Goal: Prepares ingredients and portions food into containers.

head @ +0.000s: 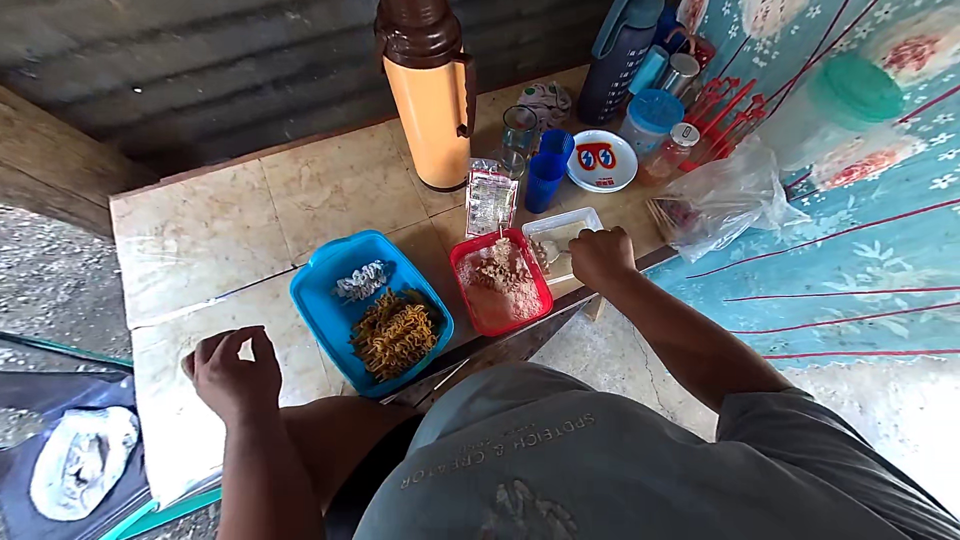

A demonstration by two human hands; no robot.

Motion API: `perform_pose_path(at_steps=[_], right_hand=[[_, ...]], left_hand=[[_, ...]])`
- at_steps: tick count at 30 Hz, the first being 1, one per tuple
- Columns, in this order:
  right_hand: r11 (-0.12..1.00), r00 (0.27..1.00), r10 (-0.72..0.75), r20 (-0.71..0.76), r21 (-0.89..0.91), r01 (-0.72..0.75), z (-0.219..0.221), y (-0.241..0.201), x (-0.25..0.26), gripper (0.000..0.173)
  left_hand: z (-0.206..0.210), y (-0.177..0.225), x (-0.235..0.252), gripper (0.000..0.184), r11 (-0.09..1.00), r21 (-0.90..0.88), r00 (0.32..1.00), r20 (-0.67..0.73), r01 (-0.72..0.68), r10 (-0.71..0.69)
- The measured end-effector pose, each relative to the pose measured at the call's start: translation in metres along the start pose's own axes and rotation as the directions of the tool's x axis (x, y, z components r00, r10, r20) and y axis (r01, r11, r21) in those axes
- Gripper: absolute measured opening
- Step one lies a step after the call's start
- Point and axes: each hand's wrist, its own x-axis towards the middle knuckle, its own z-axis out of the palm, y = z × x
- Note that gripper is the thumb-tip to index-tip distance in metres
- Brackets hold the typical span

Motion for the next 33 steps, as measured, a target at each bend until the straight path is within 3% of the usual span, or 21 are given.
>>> perform_pose_path(at_steps=[9,18,24,33], right_hand=[[0.990,0.991,-0.109,-0.076,-0.099,0.101,-0.010,-0.018,-0.007,0.017],[0.994,0.995,-0.056,0.088,-0.092,0.064,0.001,-0.003,0.000,0.019],[0.996,0.998,-0.061,-0.021,-0.068,0.059,-0.010,0.005,-0.009,0.018],[0.993,0.996,-0.080,-0.042,-0.092,0.075,-0.012,0.002,-0.012,0.019]], left_hand=[[0.000,-0.003,-0.002,0.031,0.999,-0.031,0.999,-0.032,-0.027,0.026],[-0.001,-0.010,-0.003,0.031,0.999,-0.041,0.999,-0.039,0.003,-0.004],[0.000,-0.011,0.000,0.030,0.999,-0.040,1.000,-0.003,-0.002,0.002],[-0.002,-0.006,-0.003,0.031,0.997,-0.072,1.000,-0.028,0.008,-0.010]])
